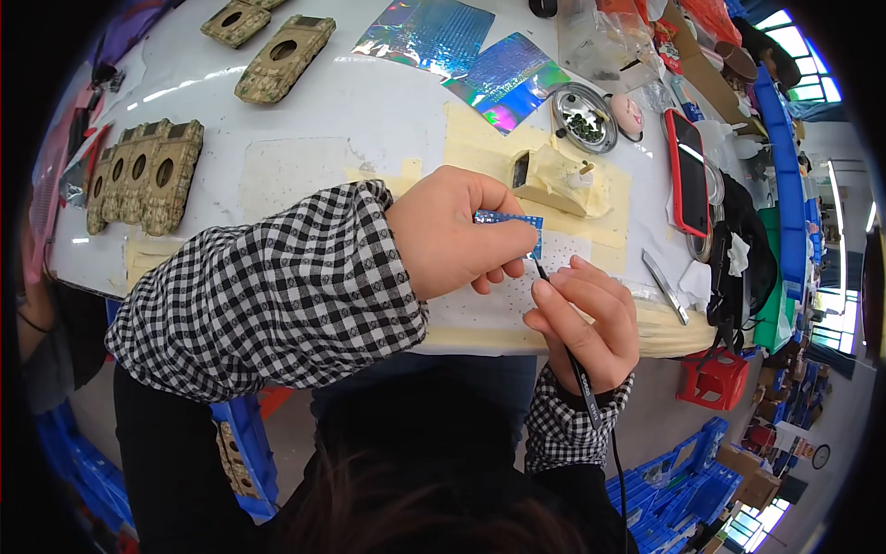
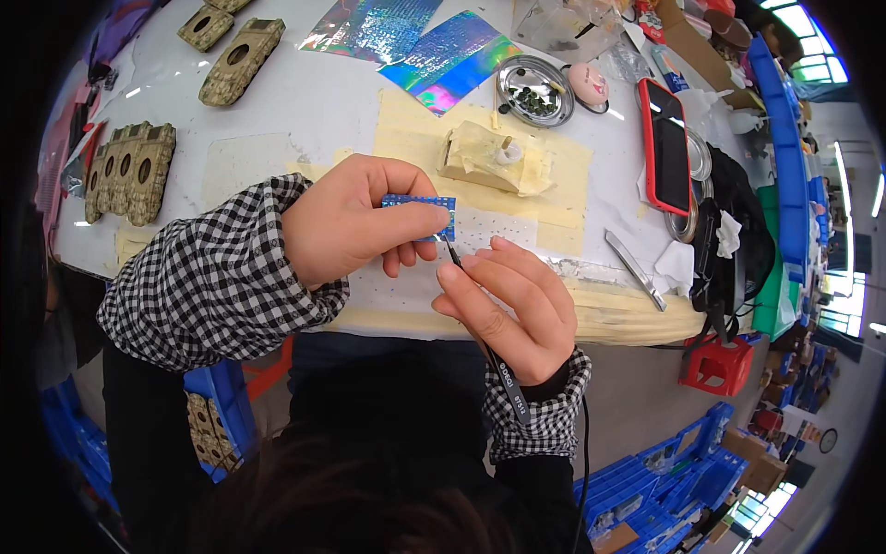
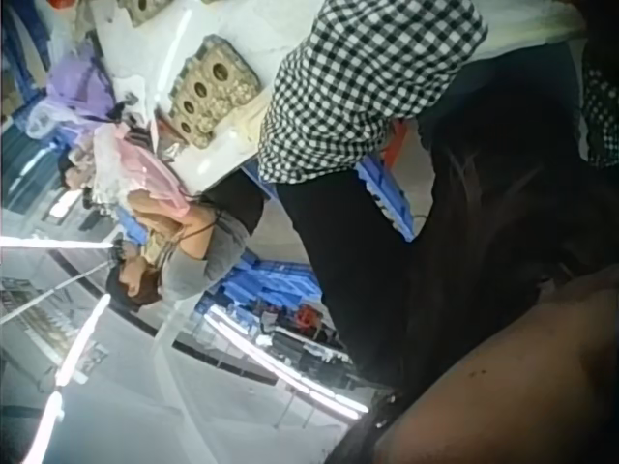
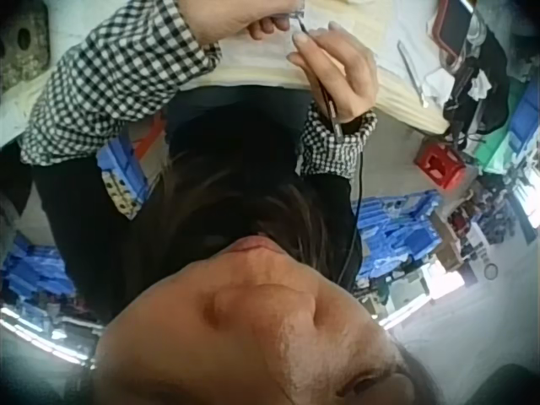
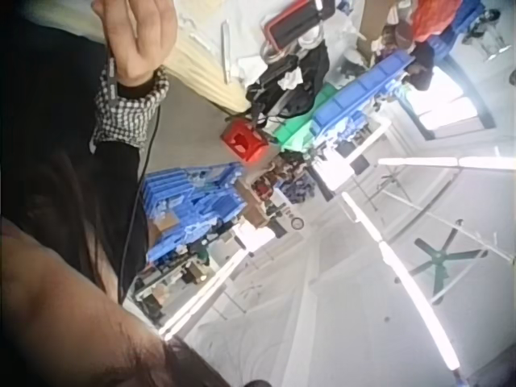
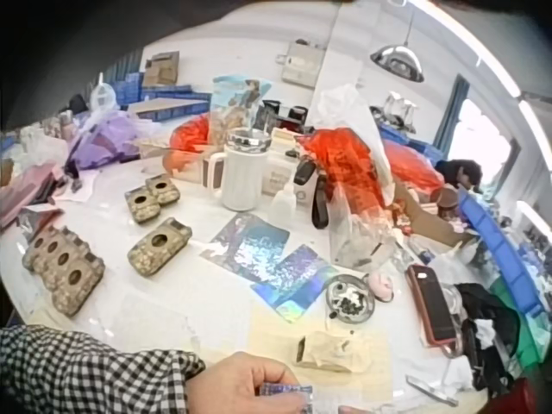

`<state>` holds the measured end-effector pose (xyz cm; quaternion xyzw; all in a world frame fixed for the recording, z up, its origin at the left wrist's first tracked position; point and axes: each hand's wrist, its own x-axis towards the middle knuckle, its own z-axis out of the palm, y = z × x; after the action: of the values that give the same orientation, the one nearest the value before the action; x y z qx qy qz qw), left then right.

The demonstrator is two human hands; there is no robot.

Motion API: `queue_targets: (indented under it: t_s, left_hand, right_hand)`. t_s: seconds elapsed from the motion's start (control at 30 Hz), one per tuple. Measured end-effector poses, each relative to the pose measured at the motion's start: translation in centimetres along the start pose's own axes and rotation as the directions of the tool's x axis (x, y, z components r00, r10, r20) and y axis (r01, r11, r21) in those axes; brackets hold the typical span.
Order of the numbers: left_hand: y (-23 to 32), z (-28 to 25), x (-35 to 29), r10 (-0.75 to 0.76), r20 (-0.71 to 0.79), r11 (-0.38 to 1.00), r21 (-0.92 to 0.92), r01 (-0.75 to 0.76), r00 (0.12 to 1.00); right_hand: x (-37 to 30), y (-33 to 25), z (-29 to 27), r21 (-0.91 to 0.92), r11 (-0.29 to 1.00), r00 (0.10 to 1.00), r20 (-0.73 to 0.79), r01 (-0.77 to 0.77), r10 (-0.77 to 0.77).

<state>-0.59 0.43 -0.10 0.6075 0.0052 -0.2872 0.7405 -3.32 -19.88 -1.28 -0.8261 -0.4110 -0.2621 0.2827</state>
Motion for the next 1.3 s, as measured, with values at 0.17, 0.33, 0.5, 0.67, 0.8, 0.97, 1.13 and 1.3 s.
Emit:
queue_targets:
  t_s: [0.17, 0.33, 0.5, 0.67, 0.8, 0.97, 1.13, 1.3]
  left_hand:
    - [0.0, 0.1, 0.1, -0.008, 0.000, 1.000, 0.005, 0.008, 1.000]
    - [-0.1, 0.1, 0.0, 0.001, -0.012, 1.000, 0.015, -0.001, 1.000]
    - [-0.2, 0.1, 0.0, 0.046, -0.026, 0.999, 0.024, -0.045, 0.999]
    - [0.2, 0.2, -0.2, 0.051, -0.039, 0.998, 0.047, -0.049, 0.998]
    - [0.1, 0.2, 0.0, 0.043, -0.051, 0.998, 0.054, -0.040, 0.998]
    - [0.0, 0.2, 0.1, 0.051, -0.043, 0.997, 0.053, -0.048, 0.998]
    - [-0.1, 0.2, 0.0, 0.060, -0.043, 0.997, 0.057, -0.058, 0.997]
    - [-0.2, 0.2, 0.0, 0.068, -0.042, 0.996, 0.067, -0.065, 0.997]
  right_hand:
    - [0.1, -0.1, -0.2, 0.005, 1.000, 1.000, -0.011, -0.006, 0.006]
    - [0.1, -0.2, -0.2, 0.029, 0.999, 0.999, -0.028, -0.028, 0.029]
    - [-0.3, -0.3, -0.5, 0.083, 0.992, 0.994, -0.045, -0.092, 0.096]
    - [-1.5, 1.0, -2.2, 0.003, 0.978, 0.978, 0.020, -0.209, 0.209]
    - [-2.0, 2.0, -2.4, -0.083, 0.976, 0.977, 0.049, -0.203, 0.208]
    - [-2.0, 2.2, -2.4, -0.091, 0.975, 0.975, 0.068, -0.204, 0.210]
    - [-1.8, 2.2, -2.3, -0.075, 0.974, 0.972, 0.077, -0.215, 0.221]
    - [-1.4, 2.2, -2.8, -0.112, 0.969, 0.965, 0.123, -0.219, 0.232]
